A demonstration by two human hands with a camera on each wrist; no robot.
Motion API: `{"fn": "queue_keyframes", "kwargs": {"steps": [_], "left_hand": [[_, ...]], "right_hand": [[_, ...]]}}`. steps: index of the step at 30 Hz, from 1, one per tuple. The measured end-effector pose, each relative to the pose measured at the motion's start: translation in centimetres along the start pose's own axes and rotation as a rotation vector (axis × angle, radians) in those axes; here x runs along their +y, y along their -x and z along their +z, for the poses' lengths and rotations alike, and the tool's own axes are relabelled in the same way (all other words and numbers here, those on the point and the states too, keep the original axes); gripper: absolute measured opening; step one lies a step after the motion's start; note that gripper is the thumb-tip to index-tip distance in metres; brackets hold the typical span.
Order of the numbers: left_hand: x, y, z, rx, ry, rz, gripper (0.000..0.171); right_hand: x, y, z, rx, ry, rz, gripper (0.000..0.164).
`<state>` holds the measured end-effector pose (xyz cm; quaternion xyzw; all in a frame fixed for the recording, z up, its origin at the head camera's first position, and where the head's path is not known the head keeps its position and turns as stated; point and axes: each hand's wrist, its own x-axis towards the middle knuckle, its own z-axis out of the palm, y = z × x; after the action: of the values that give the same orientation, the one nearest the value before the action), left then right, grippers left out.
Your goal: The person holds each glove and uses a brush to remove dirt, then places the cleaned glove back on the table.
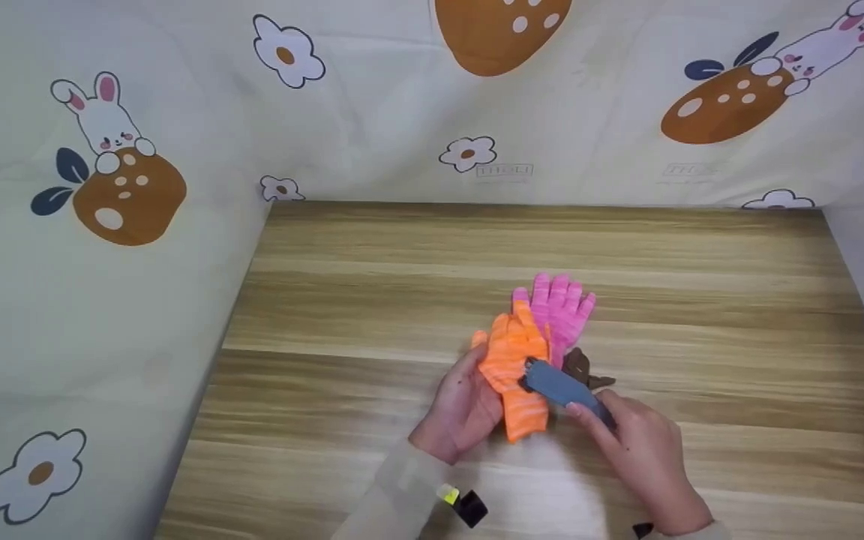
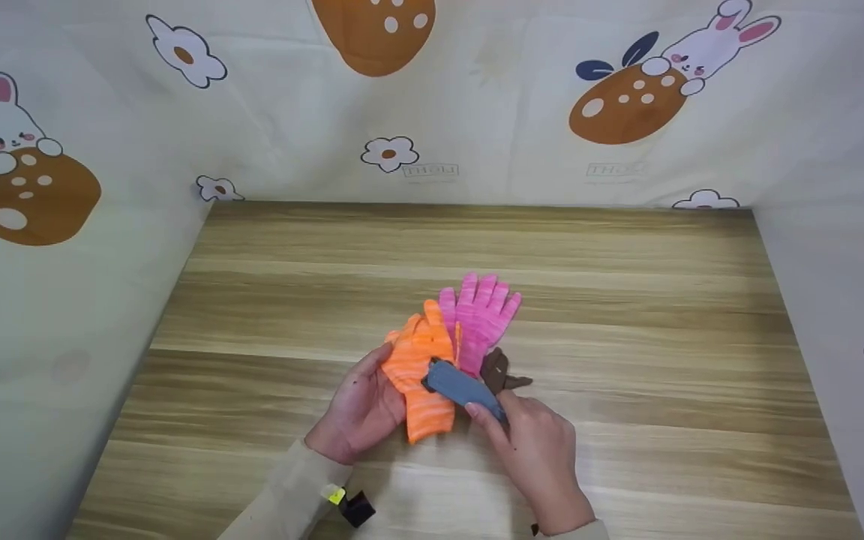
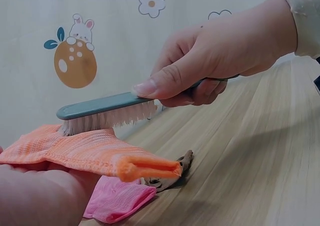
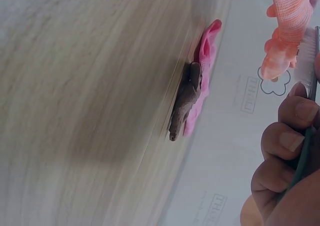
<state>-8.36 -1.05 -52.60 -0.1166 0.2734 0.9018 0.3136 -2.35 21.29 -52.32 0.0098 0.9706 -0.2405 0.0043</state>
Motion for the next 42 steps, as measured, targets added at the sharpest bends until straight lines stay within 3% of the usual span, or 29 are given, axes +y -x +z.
{"fn": "queue_keyframes", "kwargs": {"steps": [9, 15, 21, 26, 32, 38, 42], "left_hand": [[-0.6, 0.0, 0.2, -0.017, -0.04, 0.045, 0.048], [-1.4, -0.1, 0.2, -0.022, -0.13, 0.096, 0.034], [-1.8, 0.1, 0.4, 0.018, -0.139, 0.088, 0.045], [-1.2, 0.1, 0.4, 0.026, -0.05, 0.065, 0.047], [-0.9, -0.1, 0.4, 0.056, -0.067, 0.086, 0.036], [-0.9, 0.1, 0.3, 0.053, -0.08, 0.077, 0.046], [-0.9, 0.1, 0.3, 0.041, -0.088, 0.095, 0.043]], "right_hand": [[-0.4, -0.2, -0.4, 0.002, -0.117, 0.036, 0.033], [-1.6, -0.6, -0.5, 0.083, -0.206, 0.025, 0.026], [-2.8, -0.8, 0.4, 0.091, -0.114, -0.066, 0.03], [-2.5, -0.7, 0.3, 0.028, -0.044, -0.029, 0.036], [-1.7, -0.6, -0.1, -0.045, -0.027, 0.015, 0.043], [-0.9, -0.1, 0.1, 0.01, -0.012, -0.029, 0.035], [-0.6, 0.1, 0.1, 0.024, -0.012, -0.035, 0.034]]}}
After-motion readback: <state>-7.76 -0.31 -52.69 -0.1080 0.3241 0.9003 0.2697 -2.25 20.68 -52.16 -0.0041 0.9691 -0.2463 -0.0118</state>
